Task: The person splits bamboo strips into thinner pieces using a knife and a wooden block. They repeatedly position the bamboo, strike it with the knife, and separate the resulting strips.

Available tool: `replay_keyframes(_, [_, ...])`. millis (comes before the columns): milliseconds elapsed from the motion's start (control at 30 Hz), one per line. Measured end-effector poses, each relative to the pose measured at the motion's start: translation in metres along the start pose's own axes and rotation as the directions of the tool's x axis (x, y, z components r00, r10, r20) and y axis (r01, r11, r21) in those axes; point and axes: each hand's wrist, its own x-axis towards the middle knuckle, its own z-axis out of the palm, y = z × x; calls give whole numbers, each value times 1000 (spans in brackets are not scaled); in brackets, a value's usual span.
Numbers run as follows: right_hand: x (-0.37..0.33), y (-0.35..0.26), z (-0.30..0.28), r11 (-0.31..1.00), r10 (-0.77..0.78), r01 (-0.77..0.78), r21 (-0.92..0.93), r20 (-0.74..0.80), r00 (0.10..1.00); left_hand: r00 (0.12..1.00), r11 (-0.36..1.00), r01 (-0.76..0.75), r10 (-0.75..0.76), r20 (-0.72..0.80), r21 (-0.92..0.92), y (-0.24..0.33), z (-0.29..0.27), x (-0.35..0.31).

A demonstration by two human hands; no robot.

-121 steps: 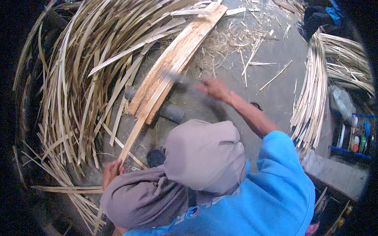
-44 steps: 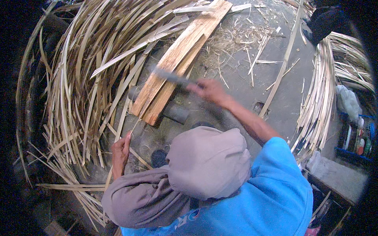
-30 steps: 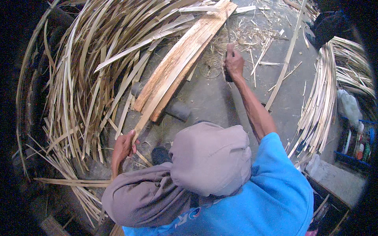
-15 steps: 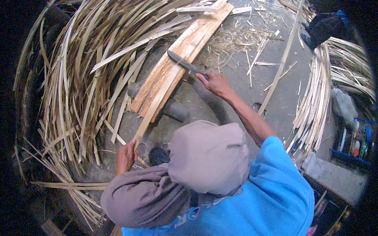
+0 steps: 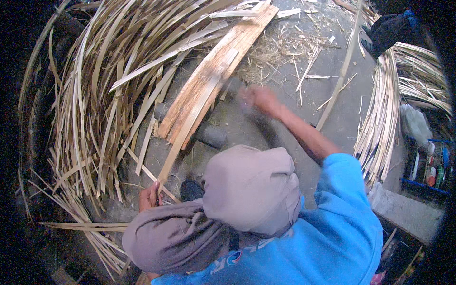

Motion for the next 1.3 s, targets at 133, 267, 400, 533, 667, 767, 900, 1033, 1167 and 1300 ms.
replay_keyframes(133, [7,-3,1,997,35,-28,-77,89,995,999,999,-34,35,-30,2,-14,7,11])
replay_keyframes(267, [4,37,-7,989,83,-82,-126,6,996,998,995,58,-57,16,-79,-5,5,1])
replay_keyframes(400, [3,-6,-6,995,-18,32,-97,143,990,1000,999,-14,13,-24,-30,12,7,3])
replay_keyframes(533, [1,38,-10,988,91,-94,-119,-29,995,1000,991,13,-13,1,-135,-9,4,0])
replay_keyframes(667, [5,17,1,997,-18,22,-69,68,998,999,995,-29,28,-19,-93,10,2,-1])
replay_keyframes(767, [-3,36,-6,979,187,-186,83,2,982,999,987,51,-49,16,-155,9,0,-5])
replay_keyframes(900, [21,59,-44,887,460,-452,88,-95,883,994,989,93,-99,-47,-116,-23,-7,-19])
replay_keyframes(1033, [14,32,-24,949,294,-294,-116,-12,956,983,988,128,-114,142,-90,-18,-22,-12])
replay_keyframes(1167, [21,23,14,960,275,-260,104,-179,945,957,987,-124,147,249,-106,-17,-14,40])
replay_keyframes(1300, [11,-6,12,861,401,-410,301,94,911,857,977,-16,122,500,-212,42,8,82])
